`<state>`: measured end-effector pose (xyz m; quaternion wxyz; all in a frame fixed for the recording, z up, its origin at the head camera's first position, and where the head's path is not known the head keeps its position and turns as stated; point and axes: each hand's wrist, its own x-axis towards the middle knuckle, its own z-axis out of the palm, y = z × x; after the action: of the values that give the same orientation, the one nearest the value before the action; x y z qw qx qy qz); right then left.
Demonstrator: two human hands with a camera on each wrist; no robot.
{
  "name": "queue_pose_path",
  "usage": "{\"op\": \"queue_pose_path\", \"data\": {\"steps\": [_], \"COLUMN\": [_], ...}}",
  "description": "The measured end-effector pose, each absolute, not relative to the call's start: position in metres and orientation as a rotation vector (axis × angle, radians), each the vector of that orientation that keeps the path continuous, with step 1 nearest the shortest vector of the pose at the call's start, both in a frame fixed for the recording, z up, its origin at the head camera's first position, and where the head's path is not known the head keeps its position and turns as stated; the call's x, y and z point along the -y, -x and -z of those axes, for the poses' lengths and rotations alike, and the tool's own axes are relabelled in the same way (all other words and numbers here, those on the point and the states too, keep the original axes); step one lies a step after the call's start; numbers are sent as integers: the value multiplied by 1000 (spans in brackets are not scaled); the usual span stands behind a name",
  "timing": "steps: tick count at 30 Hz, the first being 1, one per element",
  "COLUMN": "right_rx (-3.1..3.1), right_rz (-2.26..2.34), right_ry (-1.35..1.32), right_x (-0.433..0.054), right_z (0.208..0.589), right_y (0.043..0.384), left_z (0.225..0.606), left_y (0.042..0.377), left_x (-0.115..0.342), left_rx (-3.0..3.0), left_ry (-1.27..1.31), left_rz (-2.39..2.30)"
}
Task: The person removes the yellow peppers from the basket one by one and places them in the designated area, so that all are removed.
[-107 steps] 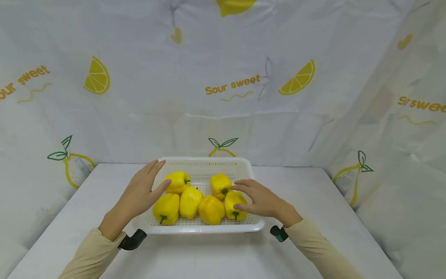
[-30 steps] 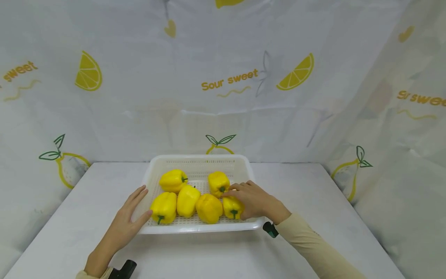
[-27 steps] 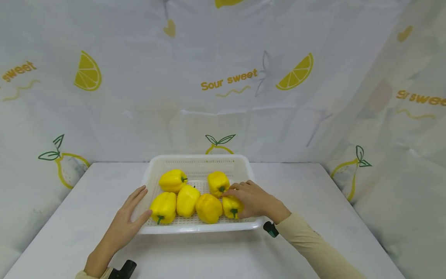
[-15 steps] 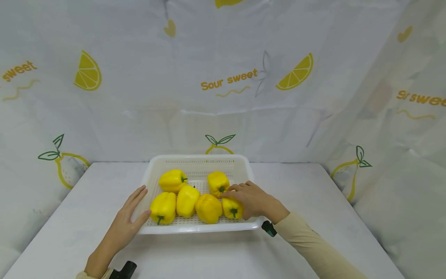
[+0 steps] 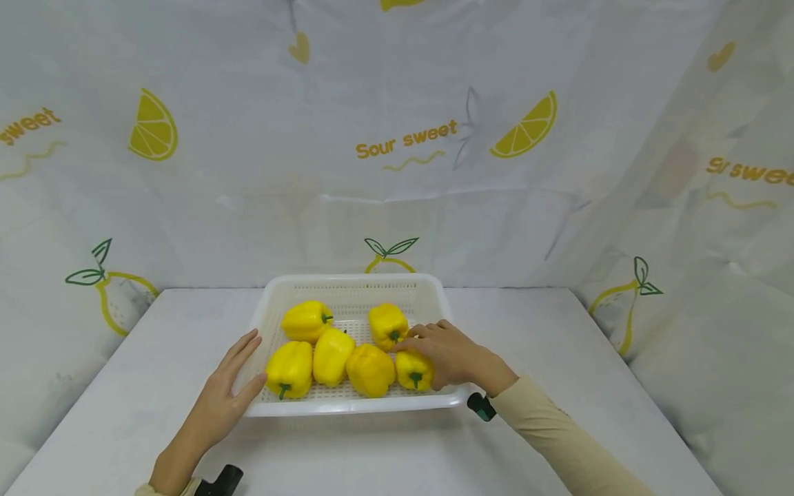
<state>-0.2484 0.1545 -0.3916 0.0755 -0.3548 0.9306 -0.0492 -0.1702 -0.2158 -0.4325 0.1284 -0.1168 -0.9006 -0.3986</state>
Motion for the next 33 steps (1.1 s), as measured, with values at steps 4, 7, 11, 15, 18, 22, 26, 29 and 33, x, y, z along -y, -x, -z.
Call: {"op": "queue_pose_path", "data": {"steps": [4, 7, 11, 15, 18, 22, 26, 29, 33], "right_rx": [-2774, -2765, -2756, -2760, -2772, -2790, -2808, -2824, -2849], "right_rz": [213, 226, 287, 371, 437, 504, 540, 559, 595], "right_ry": [1052, 1058, 1074, 1074, 1068, 1057, 1038, 1030, 1051], "right_x": [-155, -157, -160, -162, -163, -164, -164, -164, -164], "right_z": [392, 394, 395, 394, 395, 395, 396, 397, 398], "right_y": [251, 253, 254, 255, 254, 253, 252, 251, 250], "left_z": [432, 432, 433, 432, 432, 432, 433, 433, 433], "left_y": [171, 171, 171, 171, 171, 171, 171, 171, 170], "left_x": [216, 216, 216, 216, 216, 216, 216, 216, 217], "left_rx": [2634, 2647, 2650, 2649, 2653, 2663, 2656, 2647, 2649], "left_ry": [331, 321, 314, 317, 317, 311, 311, 316, 325], "left_rz": [1164, 1161, 1155, 1153, 1152, 1148, 1137, 1132, 1140]}}
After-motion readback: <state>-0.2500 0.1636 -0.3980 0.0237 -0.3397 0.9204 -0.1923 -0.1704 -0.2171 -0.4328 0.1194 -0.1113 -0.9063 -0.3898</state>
